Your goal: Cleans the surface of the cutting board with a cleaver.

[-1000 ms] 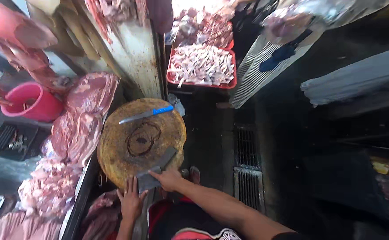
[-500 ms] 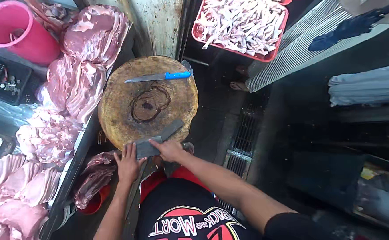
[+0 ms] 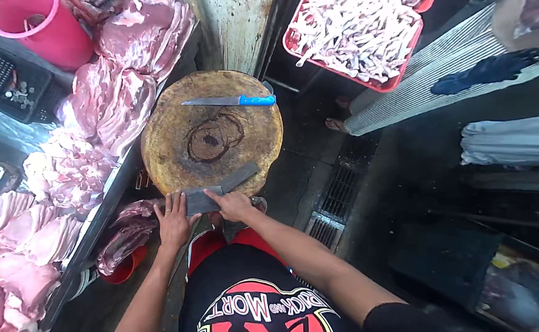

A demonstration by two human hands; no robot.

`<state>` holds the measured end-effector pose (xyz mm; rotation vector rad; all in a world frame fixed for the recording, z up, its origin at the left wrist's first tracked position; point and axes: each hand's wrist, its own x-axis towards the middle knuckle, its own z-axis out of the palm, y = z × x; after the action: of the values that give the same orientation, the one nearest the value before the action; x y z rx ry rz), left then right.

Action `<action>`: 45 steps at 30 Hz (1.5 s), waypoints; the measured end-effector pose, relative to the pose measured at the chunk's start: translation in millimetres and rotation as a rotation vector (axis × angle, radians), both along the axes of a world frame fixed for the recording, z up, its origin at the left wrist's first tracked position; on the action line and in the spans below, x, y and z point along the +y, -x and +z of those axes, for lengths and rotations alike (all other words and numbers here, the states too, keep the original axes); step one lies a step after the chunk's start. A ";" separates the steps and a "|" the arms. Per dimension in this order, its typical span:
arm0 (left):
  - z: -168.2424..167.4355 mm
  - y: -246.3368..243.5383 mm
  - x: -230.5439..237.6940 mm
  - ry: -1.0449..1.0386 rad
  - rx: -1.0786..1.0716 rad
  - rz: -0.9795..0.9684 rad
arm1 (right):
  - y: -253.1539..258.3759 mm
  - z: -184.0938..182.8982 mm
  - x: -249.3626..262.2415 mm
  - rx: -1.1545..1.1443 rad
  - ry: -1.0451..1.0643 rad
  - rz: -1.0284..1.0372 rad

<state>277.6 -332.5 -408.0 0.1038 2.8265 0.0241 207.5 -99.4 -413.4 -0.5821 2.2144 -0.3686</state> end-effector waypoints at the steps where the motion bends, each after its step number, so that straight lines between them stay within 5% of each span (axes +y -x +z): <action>1: 0.7 8.7 14.5 -0.026 0.001 -0.020 | 1.0 1.0 14.6 0.001 -0.014 -0.037; 6: -15.0 46.7 92.7 -0.142 -0.097 -0.107 | 7.0 6.7 90.4 0.019 -0.188 -0.160; 13: -15.1 -12.3 9.1 -0.055 0.001 -0.012 | -11.1 5.9 12.4 -0.009 -0.044 -0.008; 22: -38.8 83.3 222.5 -0.402 -0.144 -0.417 | -32.7 46.8 198.1 0.042 -0.490 -0.485; 29: -50.2 11.7 113.2 -0.361 0.036 -0.290 | -61.5 58.0 102.6 0.029 -0.379 -0.326; 35: -51.4 77.2 177.4 -0.421 -0.103 -0.468 | -42.4 72.9 147.6 0.074 -0.515 -0.460; 41: -50.9 7.0 107.2 -0.391 0.027 -0.311 | -68.6 69.5 93.5 0.023 -0.407 -0.321; 45: -43.0 61.2 158.7 -0.417 -0.085 -0.412 | -45.0 80.0 131.5 0.068 -0.479 -0.421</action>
<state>216.4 -173.9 -451.0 0.7517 2.6173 0.5096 252.5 32.0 -333.4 0.1327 2.3708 -0.0184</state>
